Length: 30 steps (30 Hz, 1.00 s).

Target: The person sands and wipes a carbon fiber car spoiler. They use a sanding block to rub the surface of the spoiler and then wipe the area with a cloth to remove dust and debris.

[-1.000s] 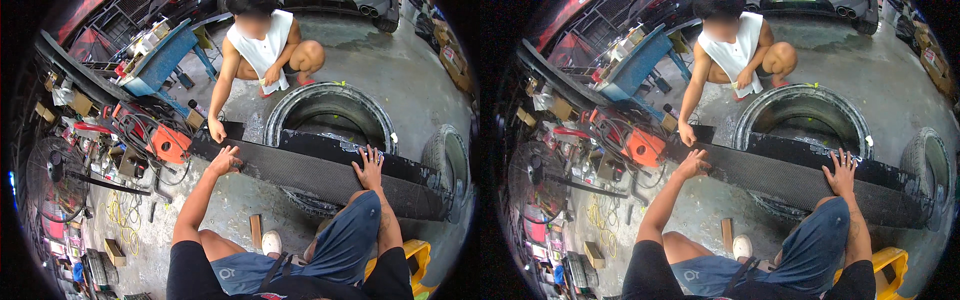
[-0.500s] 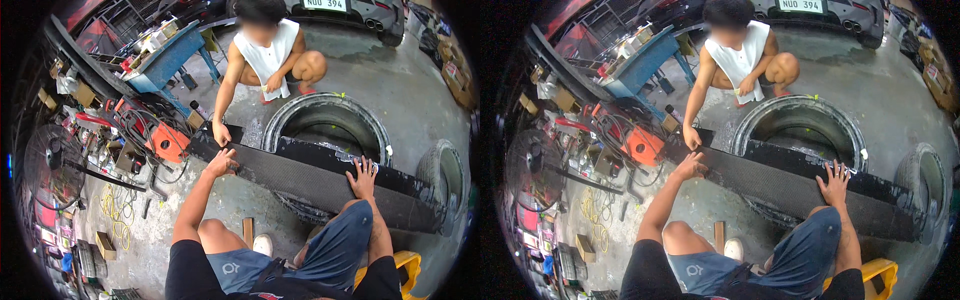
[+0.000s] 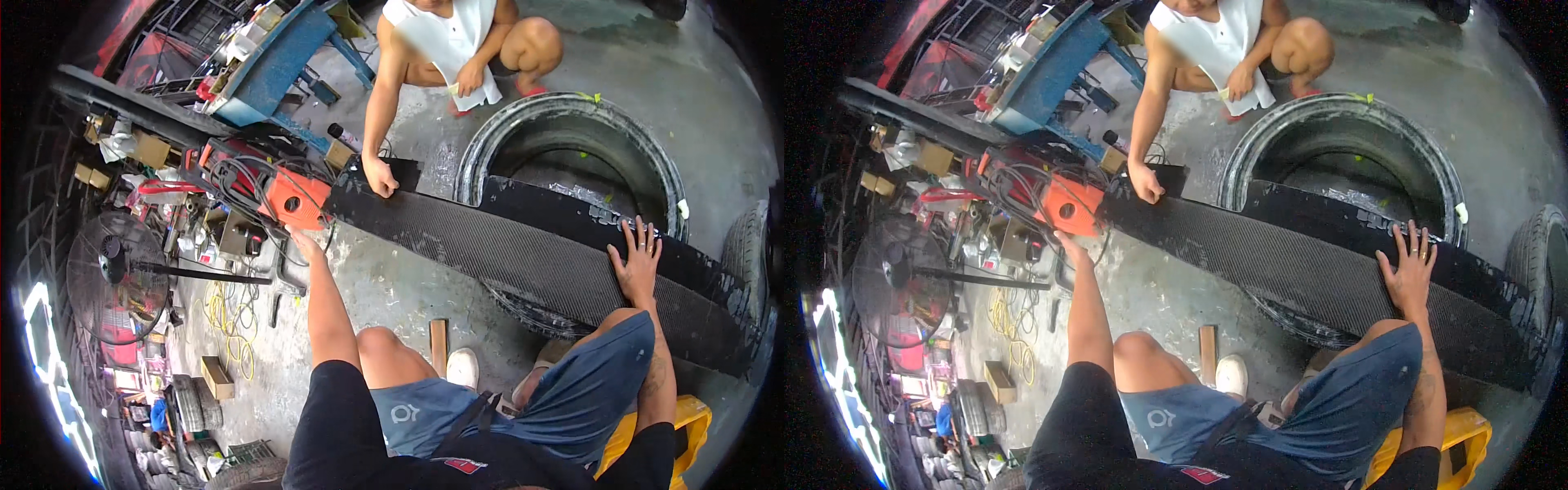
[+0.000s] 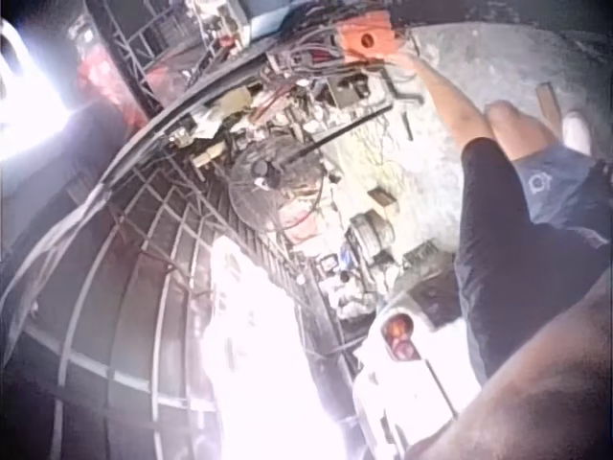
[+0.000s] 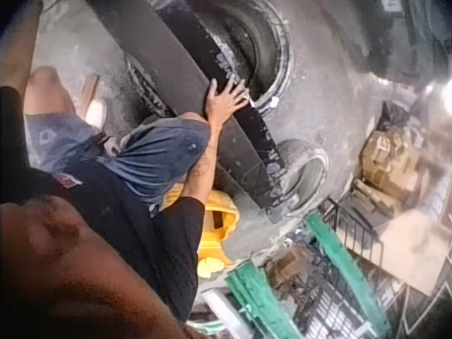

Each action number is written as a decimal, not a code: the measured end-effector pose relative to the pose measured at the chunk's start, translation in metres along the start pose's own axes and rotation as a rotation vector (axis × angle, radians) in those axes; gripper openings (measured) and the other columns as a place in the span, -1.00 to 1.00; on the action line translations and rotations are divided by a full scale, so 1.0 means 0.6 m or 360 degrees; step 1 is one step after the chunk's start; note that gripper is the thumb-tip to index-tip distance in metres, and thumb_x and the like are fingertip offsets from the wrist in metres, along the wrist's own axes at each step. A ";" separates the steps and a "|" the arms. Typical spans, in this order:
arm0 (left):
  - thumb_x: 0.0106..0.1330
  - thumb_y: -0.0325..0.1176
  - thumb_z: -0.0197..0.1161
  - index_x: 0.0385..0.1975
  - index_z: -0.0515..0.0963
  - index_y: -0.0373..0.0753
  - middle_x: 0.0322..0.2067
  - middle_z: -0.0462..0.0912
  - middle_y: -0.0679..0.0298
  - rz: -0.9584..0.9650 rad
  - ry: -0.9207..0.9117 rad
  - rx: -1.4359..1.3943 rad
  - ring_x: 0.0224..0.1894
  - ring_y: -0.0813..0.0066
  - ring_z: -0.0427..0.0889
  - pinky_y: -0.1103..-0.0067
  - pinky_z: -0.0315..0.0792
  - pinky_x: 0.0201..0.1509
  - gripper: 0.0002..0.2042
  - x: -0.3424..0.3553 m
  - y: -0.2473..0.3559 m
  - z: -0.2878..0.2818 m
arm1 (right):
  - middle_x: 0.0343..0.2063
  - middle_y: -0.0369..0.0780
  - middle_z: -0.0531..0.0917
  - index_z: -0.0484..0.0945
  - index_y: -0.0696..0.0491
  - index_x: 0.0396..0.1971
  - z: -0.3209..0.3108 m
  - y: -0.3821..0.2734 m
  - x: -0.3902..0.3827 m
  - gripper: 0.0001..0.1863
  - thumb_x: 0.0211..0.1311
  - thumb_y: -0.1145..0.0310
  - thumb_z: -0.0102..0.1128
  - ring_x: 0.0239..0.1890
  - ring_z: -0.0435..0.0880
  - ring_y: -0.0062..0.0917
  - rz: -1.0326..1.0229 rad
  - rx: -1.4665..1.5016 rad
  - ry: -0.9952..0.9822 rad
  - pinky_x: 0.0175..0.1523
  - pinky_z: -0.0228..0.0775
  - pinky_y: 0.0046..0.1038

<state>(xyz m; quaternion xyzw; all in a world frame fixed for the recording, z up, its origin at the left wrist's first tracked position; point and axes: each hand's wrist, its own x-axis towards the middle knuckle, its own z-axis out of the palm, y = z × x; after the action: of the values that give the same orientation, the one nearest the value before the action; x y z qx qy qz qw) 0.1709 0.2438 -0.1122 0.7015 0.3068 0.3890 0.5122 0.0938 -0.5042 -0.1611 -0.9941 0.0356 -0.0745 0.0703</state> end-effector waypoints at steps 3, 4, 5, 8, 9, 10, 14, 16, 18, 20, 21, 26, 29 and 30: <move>0.46 0.30 -0.26 0.43 0.10 -0.42 0.42 0.19 0.05 0.0111 -0.0042 -0.0209 0.42 0.15 0.19 0.42 0.05 0.46 -0.15 0.025 0.000 0.025 | 0.48 -0.23 0.11 0.23 -0.23 0.42 -0.007 -0.018 0.003 -0.31 0.34 -0.12 0.07 0.53 -0.08 -0.20 0.0028 0.0057 -0.0089 0.53 -0.34 0.06; 0.47 0.27 -0.20 0.33 0.24 -0.45 0.27 0.38 0.05 -0.0003 -0.0042 -0.0184 0.28 0.19 0.35 0.39 0.18 0.37 -0.20 0.000 -0.009 0.092 | 0.48 -0.24 0.09 0.22 -0.25 0.42 -0.009 -0.008 0.004 -0.31 0.34 -0.12 0.07 0.53 -0.09 -0.20 0.0051 0.0009 -0.0098 0.53 -0.34 0.05; 0.46 0.27 -0.17 0.26 0.31 -0.45 0.19 0.43 0.06 -0.0117 -0.0043 -0.0089 0.21 0.23 0.39 0.38 0.22 0.33 -0.22 0.008 -0.010 0.108 | 0.48 -0.24 0.09 0.22 -0.25 0.42 -0.010 -0.017 0.002 -0.31 0.34 -0.12 0.07 0.53 -0.09 -0.20 0.0038 0.0030 -0.0104 0.53 -0.34 0.05; 0.43 0.31 -0.11 0.18 0.36 -0.45 0.14 0.43 0.05 -0.0006 -0.0658 -0.0051 0.17 0.31 0.40 0.42 0.23 0.31 -0.22 -0.072 -0.006 0.288 | 0.49 -0.23 0.08 0.21 -0.24 0.43 -0.018 -0.020 0.007 -0.30 0.34 -0.12 0.07 0.53 -0.10 -0.17 0.0028 0.0044 -0.0130 0.53 -0.35 0.06; 0.43 0.32 -0.14 0.34 0.26 -0.45 0.27 0.36 0.03 -0.0152 -0.1004 0.0236 0.29 0.32 0.34 0.46 0.17 0.39 -0.15 -0.132 0.010 0.356 | 0.49 -0.23 0.08 0.21 -0.23 0.43 -0.020 -0.004 0.006 -0.29 0.33 -0.13 0.07 0.53 -0.10 -0.17 0.0059 -0.0006 -0.0113 0.53 -0.35 0.05; 0.46 0.30 -0.18 0.36 0.20 -0.47 0.28 0.34 0.06 -0.0359 -0.1088 -0.0132 0.31 0.33 0.32 0.45 0.14 0.41 -0.15 -0.126 0.003 0.335 | 0.48 -0.23 0.08 0.21 -0.23 0.43 -0.016 -0.019 0.006 -0.29 0.33 -0.12 0.08 0.53 -0.10 -0.16 0.0020 0.0052 -0.0104 0.53 -0.35 0.05; 0.51 0.27 -0.29 0.35 0.22 -0.49 0.26 0.39 0.07 -0.0105 -0.1464 0.0039 0.32 0.33 0.33 0.47 0.15 0.40 -0.18 -0.193 0.014 0.330 | 0.48 -0.22 0.09 0.22 -0.22 0.42 -0.021 -0.014 0.008 -0.29 0.33 -0.13 0.08 0.53 -0.11 -0.15 0.0051 0.0056 -0.0134 0.53 -0.34 0.06; 0.47 0.31 -0.28 0.42 0.07 -0.45 0.39 0.23 -0.02 0.0006 -0.1536 0.0187 0.47 0.24 0.12 0.50 0.00 0.49 -0.13 -0.194 0.038 0.288 | 0.48 -0.23 0.08 0.23 -0.22 0.42 -0.025 -0.023 0.004 -0.30 0.33 -0.13 0.07 0.53 -0.11 -0.14 0.0036 0.0083 -0.0159 0.54 -0.36 0.06; 0.51 0.24 -0.24 0.37 0.19 -0.44 0.30 0.35 -0.01 0.0136 -0.1539 0.0440 0.40 0.25 0.24 0.48 0.09 0.43 -0.22 -0.179 0.056 0.244 | 0.48 -0.23 0.08 0.23 -0.23 0.42 -0.024 -0.027 0.009 -0.30 0.33 -0.13 0.08 0.53 -0.11 -0.14 0.0036 0.0114 -0.0143 0.54 -0.36 0.06; 0.52 0.22 -0.26 0.32 0.30 -0.43 0.21 0.47 -0.04 0.0291 -0.1558 0.0558 0.34 0.27 0.35 0.47 0.16 0.38 -0.25 -0.178 0.059 0.199 | 0.49 -0.22 0.08 0.23 -0.23 0.42 -0.023 -0.026 0.007 -0.30 0.33 -0.13 0.08 0.53 -0.11 -0.14 0.0025 0.0140 -0.0127 0.54 -0.36 0.06; 0.51 0.20 -0.17 0.29 0.33 -0.43 0.21 0.49 -0.05 0.0322 -0.1590 0.0624 0.32 0.24 0.38 0.47 0.19 0.38 -0.27 -0.195 0.064 0.192 | 0.49 -0.22 0.08 0.23 -0.23 0.42 -0.023 -0.017 0.007 -0.30 0.33 -0.13 0.08 0.53 -0.11 -0.14 0.0045 0.0125 -0.0120 0.54 -0.36 0.06; 0.46 -0.08 0.15 0.11 0.53 -0.40 -0.19 0.71 0.18 0.0504 -0.1452 0.0860 -0.13 0.49 0.67 0.57 0.50 -0.01 -0.53 -0.200 0.058 0.105 | 0.48 -0.21 0.09 0.24 -0.22 0.41 -0.019 -0.020 0.004 -0.29 0.31 -0.14 0.10 0.53 -0.10 -0.16 0.0040 0.0128 -0.0115 0.54 -0.36 0.05; 0.42 -0.15 0.22 0.02 0.59 -0.37 -0.28 0.72 0.22 0.0545 -0.1400 0.0824 -0.26 0.55 0.68 0.60 0.53 -0.17 -0.62 -0.157 0.057 0.054 | 0.48 -0.20 0.10 0.24 -0.21 0.41 -0.018 -0.030 0.005 -0.28 0.31 -0.14 0.10 0.53 -0.10 -0.16 0.0015 0.0148 -0.0096 0.53 -0.35 0.06; 0.41 -0.14 0.23 -0.01 0.61 -0.36 -0.29 0.73 0.23 0.0374 -0.1406 0.0755 -0.27 0.54 0.68 0.59 0.54 -0.21 -0.62 -0.162 0.059 0.053 | 0.48 -0.20 0.10 0.24 -0.20 0.41 -0.021 -0.025 0.004 -0.29 0.32 -0.13 0.10 0.53 -0.10 -0.15 0.0012 0.0153 -0.0071 0.53 -0.34 0.06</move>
<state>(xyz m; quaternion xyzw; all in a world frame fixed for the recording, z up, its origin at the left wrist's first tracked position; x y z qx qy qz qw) 0.1497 0.1379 -0.1065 0.9256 0.0601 0.0301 0.3725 0.0950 -0.4916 -0.1464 -0.9909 0.0342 -0.0537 0.1189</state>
